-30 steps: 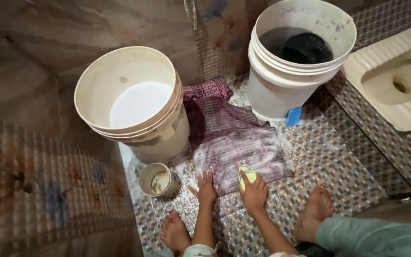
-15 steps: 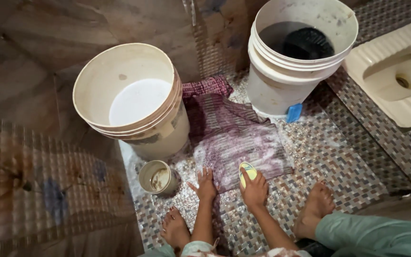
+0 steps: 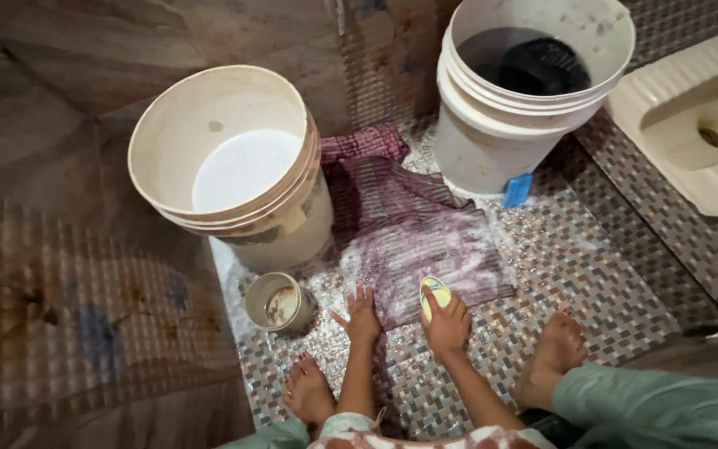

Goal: Washing a piece of patterned cloth by hand on a bathroom floor using soap and water.

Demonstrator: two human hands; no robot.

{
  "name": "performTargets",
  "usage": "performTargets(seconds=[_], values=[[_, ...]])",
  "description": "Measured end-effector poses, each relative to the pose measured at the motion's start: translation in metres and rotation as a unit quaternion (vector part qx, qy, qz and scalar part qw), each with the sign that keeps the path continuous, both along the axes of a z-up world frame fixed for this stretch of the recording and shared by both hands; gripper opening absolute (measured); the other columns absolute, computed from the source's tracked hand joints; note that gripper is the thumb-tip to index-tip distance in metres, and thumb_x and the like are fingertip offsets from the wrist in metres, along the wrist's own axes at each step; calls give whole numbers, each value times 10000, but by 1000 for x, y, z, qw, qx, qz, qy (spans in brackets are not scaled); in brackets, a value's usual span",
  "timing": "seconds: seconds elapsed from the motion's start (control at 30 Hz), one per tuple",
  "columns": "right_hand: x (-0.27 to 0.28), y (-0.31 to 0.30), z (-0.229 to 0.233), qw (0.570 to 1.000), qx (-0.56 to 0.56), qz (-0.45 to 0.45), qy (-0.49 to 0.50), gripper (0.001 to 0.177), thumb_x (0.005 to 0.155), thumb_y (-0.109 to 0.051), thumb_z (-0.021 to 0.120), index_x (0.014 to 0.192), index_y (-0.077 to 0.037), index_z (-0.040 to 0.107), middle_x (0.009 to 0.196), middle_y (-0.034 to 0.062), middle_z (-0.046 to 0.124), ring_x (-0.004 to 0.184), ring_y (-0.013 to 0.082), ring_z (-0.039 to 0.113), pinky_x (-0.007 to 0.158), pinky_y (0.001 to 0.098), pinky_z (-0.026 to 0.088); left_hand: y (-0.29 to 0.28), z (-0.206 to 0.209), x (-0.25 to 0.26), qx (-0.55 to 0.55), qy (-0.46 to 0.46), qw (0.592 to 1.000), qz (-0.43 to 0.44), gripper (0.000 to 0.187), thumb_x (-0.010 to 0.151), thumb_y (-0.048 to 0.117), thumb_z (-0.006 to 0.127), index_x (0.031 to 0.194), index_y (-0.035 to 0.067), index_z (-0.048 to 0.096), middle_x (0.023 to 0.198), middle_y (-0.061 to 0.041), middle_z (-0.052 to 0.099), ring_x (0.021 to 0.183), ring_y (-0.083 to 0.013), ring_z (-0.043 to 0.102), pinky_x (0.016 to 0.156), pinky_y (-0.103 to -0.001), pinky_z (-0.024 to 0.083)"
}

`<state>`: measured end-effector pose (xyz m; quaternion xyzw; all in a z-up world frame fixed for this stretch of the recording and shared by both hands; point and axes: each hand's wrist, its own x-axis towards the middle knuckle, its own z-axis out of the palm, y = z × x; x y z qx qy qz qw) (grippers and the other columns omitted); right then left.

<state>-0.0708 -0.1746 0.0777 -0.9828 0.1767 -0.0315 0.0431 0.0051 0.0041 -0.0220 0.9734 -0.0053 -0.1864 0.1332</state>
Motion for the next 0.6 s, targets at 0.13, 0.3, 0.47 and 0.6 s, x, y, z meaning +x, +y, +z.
performTargets(seconds=[0.13,0.3,0.47,0.6], values=[[2,-7,0,999,-4,-30,-22,724,782,-481,732,1455,-462,467,1361,187,494,1182,357,505,948,474,455,-10,35,7,-16,36,999,-16,997,809,411,817,1614,362,231,1730,76,85,1603,-223,102,1142,-774,-123],[1,-5,-1,1000,5,-7,8,676,853,-466,709,1480,-455,456,1358,178,501,1176,347,513,963,478,458,-7,34,0,-9,32,999,2,981,812,439,807,1614,343,250,1732,63,105,1596,-234,122,1145,-785,-118],[0,-7,2,1000,0,-1,-1,685,852,-461,705,1487,-460,446,1345,185,499,1170,352,505,965,474,455,-10,36,3,-14,42,999,3,950,833,427,794,1607,344,249,1728,70,99,1593,-226,112,1140,-783,-126],[-1,-3,5,999,21,-3,30,691,857,-464,706,1492,-456,436,1345,178,493,1199,344,497,988,472,450,-6,30,0,-7,58,998,7,940,844,421,781,1614,351,247,1734,76,87,1600,-225,101,1150,-770,-122]])
